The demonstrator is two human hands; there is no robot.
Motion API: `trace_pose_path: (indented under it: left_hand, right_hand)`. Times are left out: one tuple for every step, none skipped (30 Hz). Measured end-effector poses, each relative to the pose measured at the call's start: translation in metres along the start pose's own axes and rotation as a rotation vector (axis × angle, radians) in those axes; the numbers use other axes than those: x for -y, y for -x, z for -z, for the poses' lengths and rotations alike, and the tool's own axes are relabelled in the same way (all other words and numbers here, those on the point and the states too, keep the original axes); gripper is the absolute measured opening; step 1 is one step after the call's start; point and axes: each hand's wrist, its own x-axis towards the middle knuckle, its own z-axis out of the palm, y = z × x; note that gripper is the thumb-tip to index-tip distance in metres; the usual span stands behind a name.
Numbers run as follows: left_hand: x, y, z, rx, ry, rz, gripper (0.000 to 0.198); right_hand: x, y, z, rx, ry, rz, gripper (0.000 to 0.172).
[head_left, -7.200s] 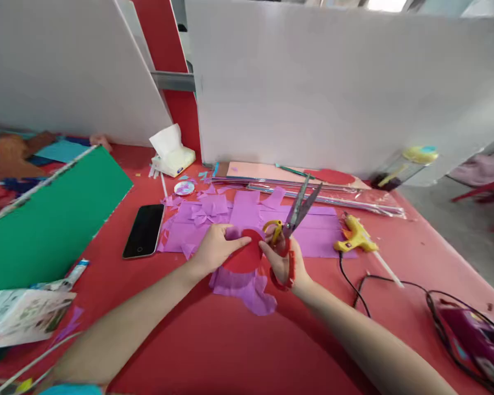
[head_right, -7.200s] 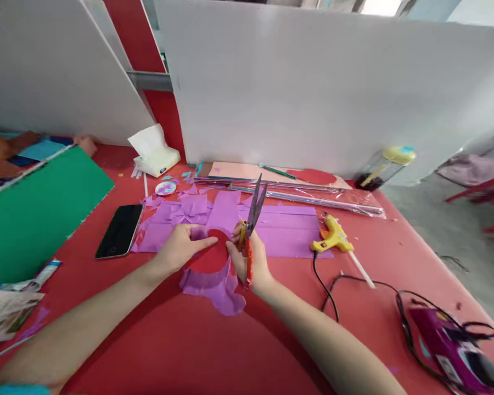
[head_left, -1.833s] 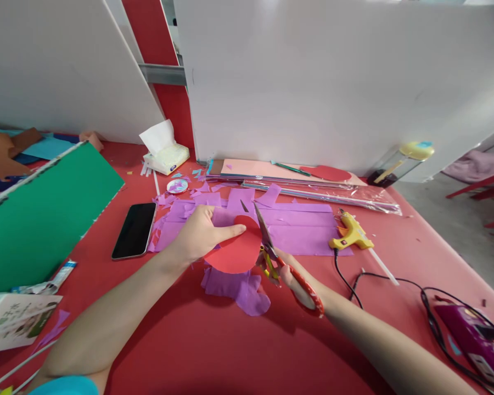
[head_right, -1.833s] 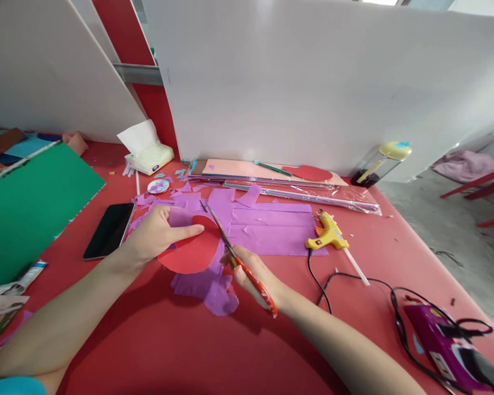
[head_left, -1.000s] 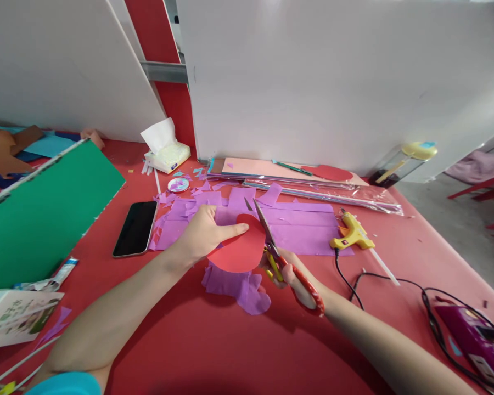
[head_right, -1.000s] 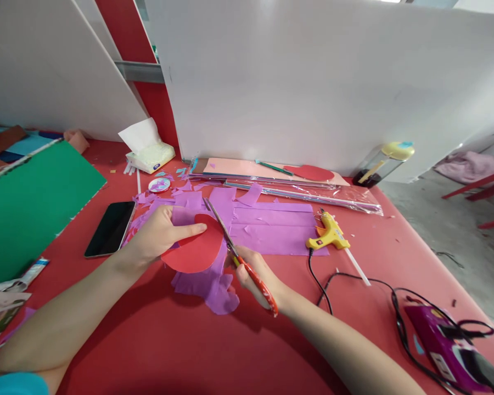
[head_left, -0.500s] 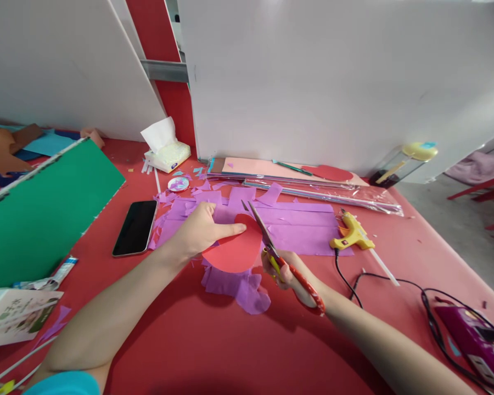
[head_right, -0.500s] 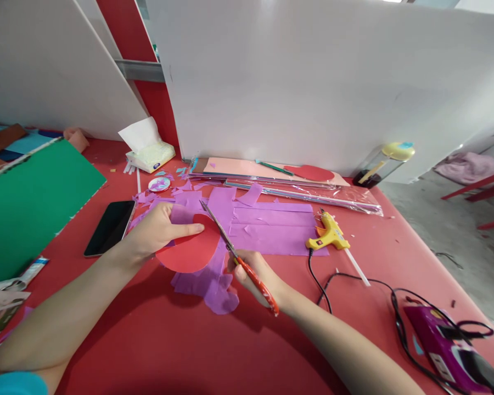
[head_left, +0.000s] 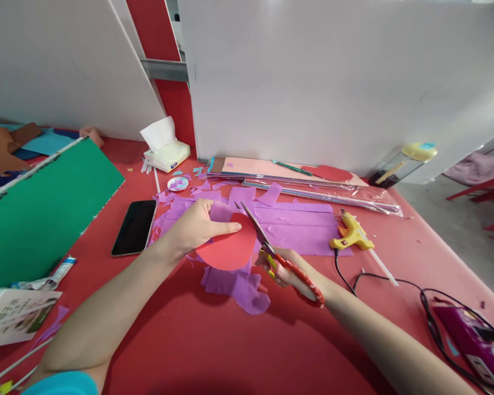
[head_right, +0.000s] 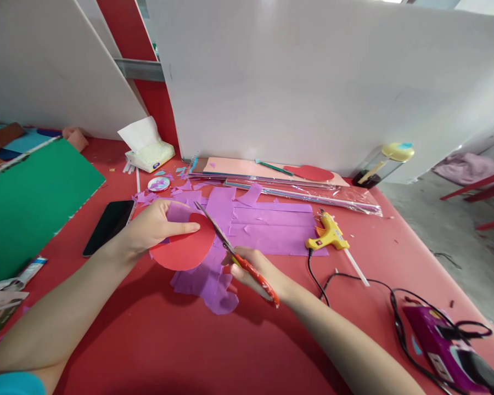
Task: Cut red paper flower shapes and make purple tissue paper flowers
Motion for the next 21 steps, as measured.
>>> trace_pose_path:
  left_hand:
    - [-0.0002, 0.0, 0.0002, 0.004, 0.004, 0.003, 0.021]
    - [-0.0003, 0.0001, 0.0003, 0.011, 0.011, 0.007, 0.021]
    - [-0.0004, 0.0002, 0.0002, 0.019, 0.017, 0.008, 0.02]
    - [-0.0005, 0.0004, 0.0001, 0.026, 0.021, 0.009, 0.02]
    - [-0.0006, 0.0007, 0.0, 0.03, 0.021, 0.008, 0.02]
    - [-0.0008, 0.0009, 0.0, 0.033, 0.021, 0.008, 0.021]
    - [-0.001, 0.001, -0.0001, 0.033, 0.019, 0.008, 0.021]
    - [-0.0013, 0.0011, -0.0001, 0.032, 0.017, 0.009, 0.021]
    - [-0.0015, 0.0012, 0.0, 0.033, 0.016, 0.01, 0.021]
    - [-0.0018, 0.0011, 0.0, 0.041, 0.017, 0.012, 0.019]
    - [-0.0021, 0.001, 0.0, 0.054, 0.02, 0.014, 0.018]
    - [-0.0023, 0.0009, -0.0001, 0.069, 0.027, 0.02, 0.017]
    - [-0.0023, 0.0008, -0.0003, 0.084, 0.037, 0.026, 0.016]
    - [-0.0023, 0.0006, -0.0007, 0.098, 0.051, 0.034, 0.016]
    - [-0.002, 0.0005, -0.0013, 0.108, 0.066, 0.044, 0.017]
    - [-0.0017, 0.0005, -0.0021, 0.115, 0.08, 0.057, 0.018]
    - [-0.0012, 0.0004, -0.003, 0.114, 0.09, 0.07, 0.019]
    - [-0.0007, 0.0005, -0.004, 0.109, 0.097, 0.08, 0.02]
    - [-0.0002, 0.0006, -0.005, 0.103, 0.099, 0.09, 0.02]
    - [0.0004, 0.0007, -0.0059, 0.096, 0.099, 0.099, 0.021]
    - [0.0009, 0.0007, -0.0067, 0.09, 0.094, 0.105, 0.022]
  right_hand:
    - [-0.0014, 0.0006, 0.0009, 0.022, -0.001, 0.013, 0.047]
    - [-0.0028, 0.0013, 0.0015, 0.041, -0.007, 0.025, 0.047]
    - [-0.0041, 0.0023, 0.0021, 0.057, -0.014, 0.034, 0.048]
    - [-0.0053, 0.0033, 0.0024, 0.07, -0.022, 0.04, 0.049]
    - [-0.0062, 0.0042, 0.0026, 0.077, -0.03, 0.042, 0.051]
    - [-0.0068, 0.005, 0.0027, 0.082, -0.038, 0.04, 0.054]
    - [-0.0072, 0.0056, 0.0027, 0.084, -0.046, 0.038, 0.056]
    - [-0.0072, 0.0059, 0.0025, 0.087, -0.055, 0.034, 0.058]
    - [-0.007, 0.0061, 0.0022, 0.09, -0.067, 0.029, 0.059]
    - [-0.0066, 0.006, 0.0019, 0.093, -0.08, 0.028, 0.06]
    - [-0.006, 0.0059, 0.0014, 0.096, -0.091, 0.028, 0.06]
    - [-0.0054, 0.0058, 0.0009, 0.096, -0.097, 0.029, 0.059]
    - [-0.0047, 0.0058, 0.0002, 0.09, -0.099, 0.03, 0.057]
    - [-0.0041, 0.0059, -0.0005, 0.079, -0.097, 0.029, 0.056]
    - [-0.0037, 0.0061, -0.0014, 0.064, -0.092, 0.029, 0.055]
    - [-0.0035, 0.0062, -0.0023, 0.047, -0.085, 0.031, 0.054]
    - [-0.0035, 0.0064, -0.0032, 0.03, -0.078, 0.035, 0.053]
    - [-0.0037, 0.0064, -0.0041, 0.016, -0.071, 0.038, 0.052]
    - [-0.0041, 0.0061, -0.005, 0.006, -0.064, 0.039, 0.051]
    - [-0.0046, 0.0057, -0.0057, -0.001, -0.059, 0.038, 0.05]
    - [-0.0052, 0.005, -0.0064, -0.003, -0.058, 0.04, 0.049]
